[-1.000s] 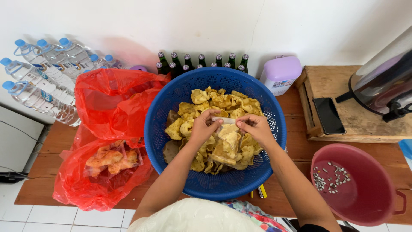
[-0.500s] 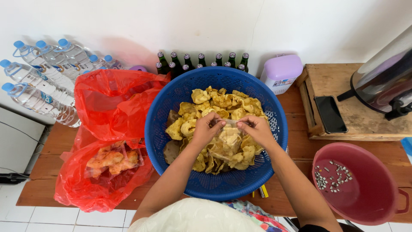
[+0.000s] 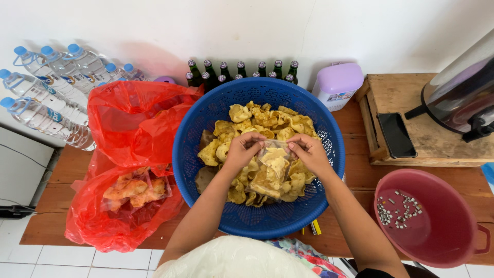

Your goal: The person places fried snack pieces from a blue basket into small clear plastic bags. They handle the snacks by hand, filling each bag and then using a yellow handheld sealer to close it. The sealed bags are placed into a red plastic bag on the table.

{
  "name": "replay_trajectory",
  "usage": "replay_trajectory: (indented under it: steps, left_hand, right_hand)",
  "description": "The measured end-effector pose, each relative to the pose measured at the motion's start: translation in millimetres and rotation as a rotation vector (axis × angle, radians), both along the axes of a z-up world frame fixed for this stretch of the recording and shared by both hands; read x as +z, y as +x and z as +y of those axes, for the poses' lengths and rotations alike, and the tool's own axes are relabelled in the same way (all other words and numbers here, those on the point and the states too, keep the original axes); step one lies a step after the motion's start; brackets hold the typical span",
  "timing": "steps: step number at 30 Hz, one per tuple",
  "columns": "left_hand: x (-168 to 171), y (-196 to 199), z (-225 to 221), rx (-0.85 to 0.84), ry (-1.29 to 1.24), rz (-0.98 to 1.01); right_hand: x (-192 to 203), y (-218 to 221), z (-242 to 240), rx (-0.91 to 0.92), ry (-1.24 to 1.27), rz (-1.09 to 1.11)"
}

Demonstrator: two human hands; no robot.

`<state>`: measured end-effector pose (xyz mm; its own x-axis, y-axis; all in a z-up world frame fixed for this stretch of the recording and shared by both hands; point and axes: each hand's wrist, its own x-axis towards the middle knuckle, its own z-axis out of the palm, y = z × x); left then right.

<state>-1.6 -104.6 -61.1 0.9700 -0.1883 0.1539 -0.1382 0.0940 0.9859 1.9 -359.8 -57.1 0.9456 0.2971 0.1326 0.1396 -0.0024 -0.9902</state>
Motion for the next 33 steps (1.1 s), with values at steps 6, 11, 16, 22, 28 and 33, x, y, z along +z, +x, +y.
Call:
replay_trajectory:
  steps: [6,11,16,22,28,33]
  left_hand:
    - [-13.7,4.9,-2.1,0.019,-0.162,0.023]
    - [-10.7,0.8,0.7,0.016,-0.183,0.063]
    - [8.7,-7.9,-7.6,0.109,0.124,0.050]
    - [34.4,-21.7,-27.7,0.079,0.273,-0.226]
    - [34.7,-27.9,-43.4,-0.013,0.262,-0.138]
    - [19.3,-23.2,-53.8,-0.040,0.157,0.098]
  right_hand:
    - [2.0,-2.6,-0.3,-0.015,-0.005,-0.042]
    - [4.1,-3.8,0.0,0.024,0.023,-0.086]
    - [21.0,-15.0,3.7,-0.040,-0.096,-0.099]
    - [50.2,-24.3,0.2,-0.024,-0.318,-0.237]
    - [63.3,-23.9,-16.5,0.012,-0.354,-0.221]
    - [75.2,-32.7,-20.6,-0.063,-0.345,-0.135]
